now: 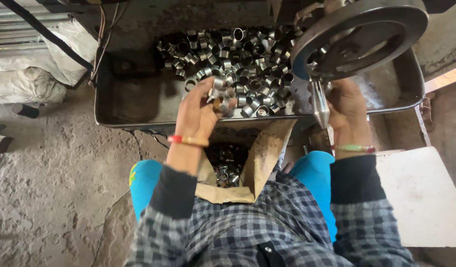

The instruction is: The person repeatedly picks small cylindrical metal parts from a paper bag and places them into a metal tray attached to a machine. The person handles the parts by hand, transferring them one by one or in small groups.

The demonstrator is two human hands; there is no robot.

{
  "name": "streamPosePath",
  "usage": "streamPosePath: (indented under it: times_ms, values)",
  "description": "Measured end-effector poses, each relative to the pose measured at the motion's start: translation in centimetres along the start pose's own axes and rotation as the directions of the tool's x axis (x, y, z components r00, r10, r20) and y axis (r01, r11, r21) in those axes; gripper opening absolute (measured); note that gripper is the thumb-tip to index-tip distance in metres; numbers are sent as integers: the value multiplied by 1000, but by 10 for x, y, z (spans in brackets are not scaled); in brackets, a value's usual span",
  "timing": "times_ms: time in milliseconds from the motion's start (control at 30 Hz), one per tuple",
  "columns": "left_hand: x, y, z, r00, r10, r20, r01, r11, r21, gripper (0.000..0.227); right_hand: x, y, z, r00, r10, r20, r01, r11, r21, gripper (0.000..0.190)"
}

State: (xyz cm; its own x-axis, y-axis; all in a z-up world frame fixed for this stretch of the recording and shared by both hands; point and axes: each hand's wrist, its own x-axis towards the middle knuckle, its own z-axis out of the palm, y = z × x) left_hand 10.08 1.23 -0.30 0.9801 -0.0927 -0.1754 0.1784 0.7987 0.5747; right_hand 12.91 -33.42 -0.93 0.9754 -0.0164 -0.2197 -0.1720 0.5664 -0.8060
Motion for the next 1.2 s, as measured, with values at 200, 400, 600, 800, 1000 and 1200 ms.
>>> streamPosePath:
  times_ms: [200, 400, 600, 800, 1000, 1200]
  values:
    - [-60, -6, 16, 990, -110, 87, 121, 984, -128, 36, -22, 14, 6, 999, 43, 8, -44, 968, 248, 33]
    - [-90, -16, 12, 965, -159, 209, 202, 958, -205, 35, -17, 17, 5, 1000, 13, 14, -16, 955, 296, 29]
    - [-101, -29, -3, 965, -218, 143, 246, 945, -218, 34, -54, 18, 22, 960, 20, 280, -122, 929, 350, 38]
    - [-104, -42, -12, 958, -286, 14, 284, 940, -189, 30, -96, 43, 61, 676, 248, 693, -262, 961, -88, 54]
    - [-102, -65, -34, 963, -262, -69, 253, 961, -115, 25, -112, 53, 66, 775, 397, 491, -334, 918, -214, 58]
    - [-108, -92, -79, 990, 67, 128, -117, -143, 983, 22, -106, 65, 33, 892, 364, 269, -370, 928, -31, 50]
